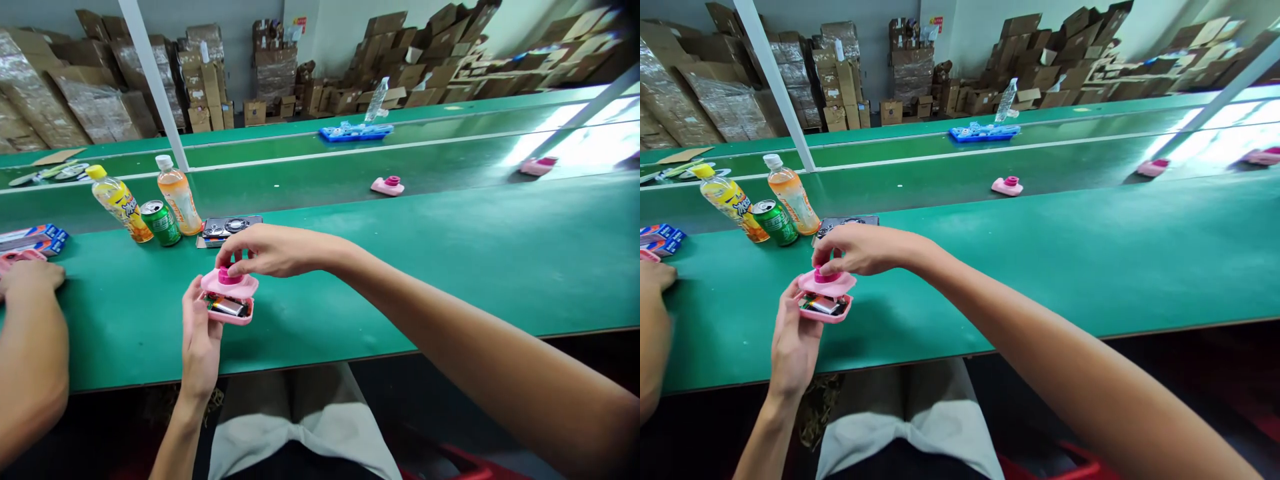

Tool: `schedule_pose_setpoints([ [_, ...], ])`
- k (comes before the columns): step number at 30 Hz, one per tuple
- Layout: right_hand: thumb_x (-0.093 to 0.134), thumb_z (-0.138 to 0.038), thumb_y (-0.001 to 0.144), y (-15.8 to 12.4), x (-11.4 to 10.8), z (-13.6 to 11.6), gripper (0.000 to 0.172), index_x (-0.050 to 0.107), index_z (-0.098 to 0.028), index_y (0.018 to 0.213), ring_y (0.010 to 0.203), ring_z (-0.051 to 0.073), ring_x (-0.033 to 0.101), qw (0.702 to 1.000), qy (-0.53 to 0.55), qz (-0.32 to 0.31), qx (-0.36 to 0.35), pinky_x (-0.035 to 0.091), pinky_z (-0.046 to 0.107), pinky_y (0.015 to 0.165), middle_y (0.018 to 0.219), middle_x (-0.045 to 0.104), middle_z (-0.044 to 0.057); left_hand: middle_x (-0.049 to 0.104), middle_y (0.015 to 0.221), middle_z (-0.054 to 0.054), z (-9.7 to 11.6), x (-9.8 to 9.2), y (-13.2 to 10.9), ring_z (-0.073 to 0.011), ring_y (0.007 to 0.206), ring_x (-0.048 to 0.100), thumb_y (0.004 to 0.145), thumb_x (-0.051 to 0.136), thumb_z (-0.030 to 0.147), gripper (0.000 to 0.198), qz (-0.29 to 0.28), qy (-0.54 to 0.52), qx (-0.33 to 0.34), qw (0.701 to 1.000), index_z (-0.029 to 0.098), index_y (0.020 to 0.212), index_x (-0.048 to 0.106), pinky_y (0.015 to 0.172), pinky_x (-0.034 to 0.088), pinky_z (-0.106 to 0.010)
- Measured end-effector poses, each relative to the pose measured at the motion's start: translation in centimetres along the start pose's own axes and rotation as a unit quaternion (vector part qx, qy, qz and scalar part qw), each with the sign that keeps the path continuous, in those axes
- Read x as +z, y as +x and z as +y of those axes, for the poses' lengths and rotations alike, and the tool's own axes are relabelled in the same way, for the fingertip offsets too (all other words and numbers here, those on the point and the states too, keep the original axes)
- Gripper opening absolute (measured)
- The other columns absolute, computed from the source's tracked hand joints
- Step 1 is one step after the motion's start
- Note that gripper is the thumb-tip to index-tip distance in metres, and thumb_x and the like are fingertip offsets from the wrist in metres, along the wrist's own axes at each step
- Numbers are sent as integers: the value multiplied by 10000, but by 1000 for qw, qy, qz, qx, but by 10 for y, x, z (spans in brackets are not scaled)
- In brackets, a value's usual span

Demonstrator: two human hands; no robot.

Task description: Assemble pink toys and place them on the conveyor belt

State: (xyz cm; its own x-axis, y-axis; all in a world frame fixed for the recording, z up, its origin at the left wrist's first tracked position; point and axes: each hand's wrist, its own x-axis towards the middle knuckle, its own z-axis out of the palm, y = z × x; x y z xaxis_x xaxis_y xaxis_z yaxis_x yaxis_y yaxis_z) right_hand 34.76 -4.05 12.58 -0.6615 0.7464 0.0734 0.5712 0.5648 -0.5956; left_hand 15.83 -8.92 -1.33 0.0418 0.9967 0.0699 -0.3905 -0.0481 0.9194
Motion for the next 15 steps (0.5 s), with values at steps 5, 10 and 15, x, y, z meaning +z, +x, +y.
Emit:
schedule_pose_setpoints([
  [5, 595, -125, 974, -1, -5, -3, 206, 767, -152, 1084, 895, 136, 667, 1000, 23, 8, -19, 484, 228, 736, 1053, 767, 37, 659, 1353, -121, 10, 14, 13, -262, 1162, 702, 973, 592, 555, 515, -37, -10, 10, 999, 235, 1377, 573, 953, 605, -389],
  [10, 594, -110, 956, -6, 2, 0, 218, 757, -101, 1101, 865, 132, 668, 994, 71, 87, 2, 487, 222, 718, 1023, 771, 54, 685, 1318, -147, 16, 25, 19, -272, 1119, 724, 984, 573, 556, 505, -48, -37, 31, 998, 188, 1327, 612, 911, 622, -397],
  [15, 599, -130, 956, -12, 6, 5, 218, 764, -109, 1096, 886, 135, 678, 986, 102, 131, 4, 491, 230, 754, 1024, 779, 48, 717, 1263, -138, 15, 35, 21, -255, 1092, 734, 1007, 549, 525, 466, -82, -59, 35, 994, 174, 1307, 616, 930, 610, -397],
])
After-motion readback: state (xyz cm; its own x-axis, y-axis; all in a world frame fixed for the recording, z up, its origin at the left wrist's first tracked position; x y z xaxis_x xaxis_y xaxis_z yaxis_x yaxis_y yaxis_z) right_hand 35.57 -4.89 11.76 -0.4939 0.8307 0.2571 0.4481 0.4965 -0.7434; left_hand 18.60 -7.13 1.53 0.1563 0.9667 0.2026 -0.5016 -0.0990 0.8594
